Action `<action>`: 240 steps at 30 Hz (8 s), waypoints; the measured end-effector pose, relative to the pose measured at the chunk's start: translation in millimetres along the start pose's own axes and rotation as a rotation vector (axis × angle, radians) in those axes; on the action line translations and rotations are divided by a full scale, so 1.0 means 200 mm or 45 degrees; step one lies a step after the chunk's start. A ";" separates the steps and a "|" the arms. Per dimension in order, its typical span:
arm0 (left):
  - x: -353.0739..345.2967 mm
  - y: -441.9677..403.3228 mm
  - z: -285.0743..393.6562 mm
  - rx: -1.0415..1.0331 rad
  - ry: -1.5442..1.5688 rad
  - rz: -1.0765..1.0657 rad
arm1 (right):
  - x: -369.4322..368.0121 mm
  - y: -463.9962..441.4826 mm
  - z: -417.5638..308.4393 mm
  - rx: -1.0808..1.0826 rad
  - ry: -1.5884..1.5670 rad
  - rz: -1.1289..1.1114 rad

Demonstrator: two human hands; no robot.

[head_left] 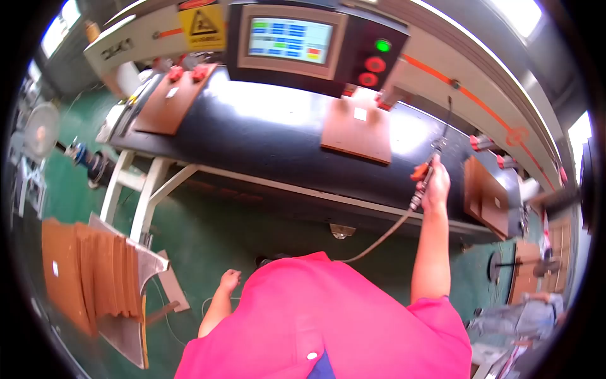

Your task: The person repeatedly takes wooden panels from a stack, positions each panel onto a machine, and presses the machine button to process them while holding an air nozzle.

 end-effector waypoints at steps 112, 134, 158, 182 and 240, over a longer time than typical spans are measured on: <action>0.05 0.41 0.51 -0.127 0.122 0.056 | 0.06 0.20 0.33 -0.822 -0.116 -0.191; 1.56 -1.04 2.43 -1.191 -1.242 1.310 | -1.45 0.84 0.71 -1.197 0.342 -0.527; 1.13 0.12 1.58 -0.924 -0.293 0.762 | -1.92 0.80 0.88 -1.133 0.510 -0.720; 0.93 0.53 1.30 -0.369 1.322 -0.575 | -0.81 1.18 0.42 -0.911 0.194 -0.502; -3.72 1.25 2.41 0.114 0.329 -1.695 | 2.78 0.07 -0.22 -0.887 0.342 0.850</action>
Point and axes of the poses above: each hand's wrist, its own y-axis away from the middle knuckle, its own x-axis out of the back of the hand, z = x × y, the point moved 3 cm from there along -y, towards the middle knuckle, and after that the axes turned 5 degrees about -y, right-handed, at the moved point
